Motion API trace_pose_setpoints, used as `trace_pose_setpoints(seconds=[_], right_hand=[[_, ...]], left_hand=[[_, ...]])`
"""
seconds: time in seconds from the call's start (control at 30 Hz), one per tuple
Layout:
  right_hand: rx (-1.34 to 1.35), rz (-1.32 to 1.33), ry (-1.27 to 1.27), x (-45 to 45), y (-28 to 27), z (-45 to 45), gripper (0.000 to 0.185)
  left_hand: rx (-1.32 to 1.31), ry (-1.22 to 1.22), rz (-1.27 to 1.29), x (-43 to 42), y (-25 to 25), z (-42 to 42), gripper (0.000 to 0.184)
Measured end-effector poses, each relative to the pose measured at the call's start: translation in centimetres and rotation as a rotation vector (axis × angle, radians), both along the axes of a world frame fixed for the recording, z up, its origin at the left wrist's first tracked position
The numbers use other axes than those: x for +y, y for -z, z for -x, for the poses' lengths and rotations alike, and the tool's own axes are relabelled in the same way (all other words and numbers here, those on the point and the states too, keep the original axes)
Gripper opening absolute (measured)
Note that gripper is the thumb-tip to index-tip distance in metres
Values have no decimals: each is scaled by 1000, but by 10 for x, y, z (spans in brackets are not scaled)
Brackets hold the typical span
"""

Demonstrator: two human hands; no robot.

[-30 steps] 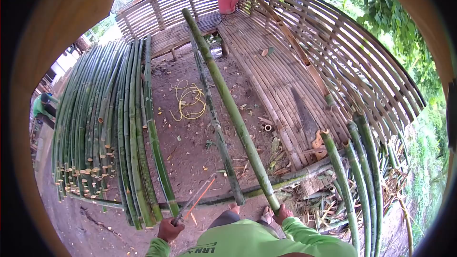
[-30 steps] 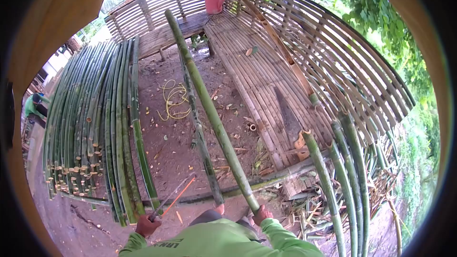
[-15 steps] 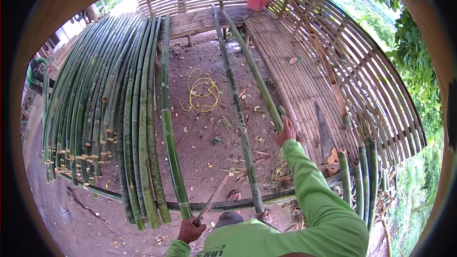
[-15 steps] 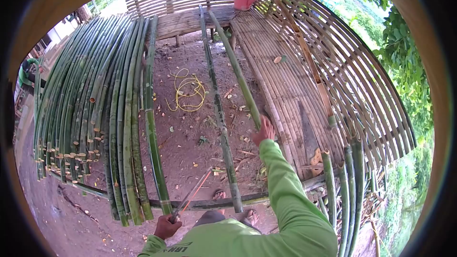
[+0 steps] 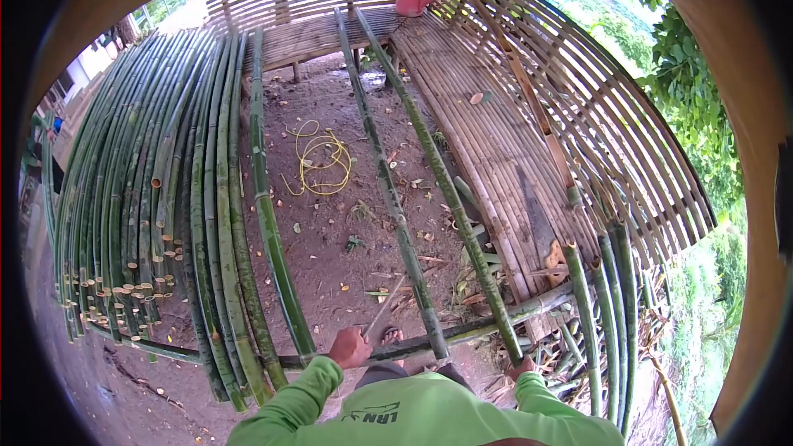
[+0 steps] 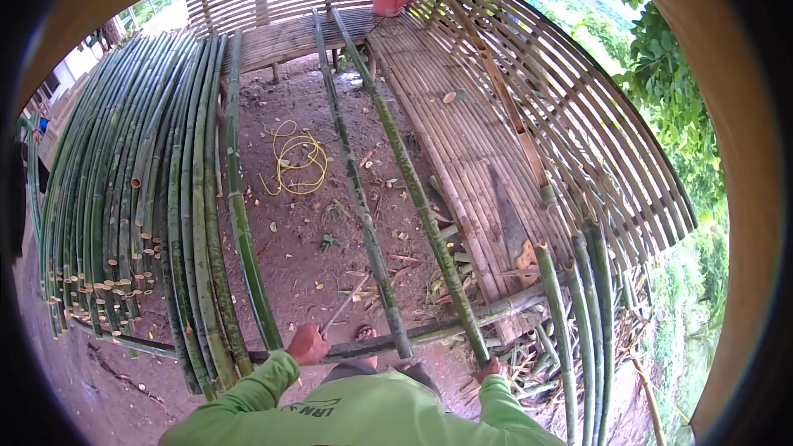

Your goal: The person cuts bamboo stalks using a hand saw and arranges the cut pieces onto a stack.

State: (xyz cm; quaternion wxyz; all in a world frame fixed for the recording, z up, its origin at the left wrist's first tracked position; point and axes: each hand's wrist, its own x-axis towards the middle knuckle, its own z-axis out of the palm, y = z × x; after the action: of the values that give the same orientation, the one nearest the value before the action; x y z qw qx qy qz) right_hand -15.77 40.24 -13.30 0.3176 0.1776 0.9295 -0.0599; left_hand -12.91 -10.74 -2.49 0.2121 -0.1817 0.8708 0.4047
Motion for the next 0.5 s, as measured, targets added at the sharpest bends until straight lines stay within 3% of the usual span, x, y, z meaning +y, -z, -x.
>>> trace_pose_setpoints(seconds=[0.03,0.07,0.2,0.3,0.37,0.5], right_hand=[[-87,-13,23,9,9,-2,82],[7,7,26,15,19,-9,61],[207,131,-38,-16,22,-28,43],[292,229,-63,-65,3,-28,40],[328,258,-37,-78,34,-29,42],[336,272,-29,-80,26,-27,36]], left_hand=[[-39,15,1,2,-2,6,22],[-32,38,33,4,4,9,21],[-26,84,131,17,16,11,19],[-60,84,149,45,-4,14,21],[-75,88,189,61,-3,11,23],[-115,183,227,71,11,-9,24]])
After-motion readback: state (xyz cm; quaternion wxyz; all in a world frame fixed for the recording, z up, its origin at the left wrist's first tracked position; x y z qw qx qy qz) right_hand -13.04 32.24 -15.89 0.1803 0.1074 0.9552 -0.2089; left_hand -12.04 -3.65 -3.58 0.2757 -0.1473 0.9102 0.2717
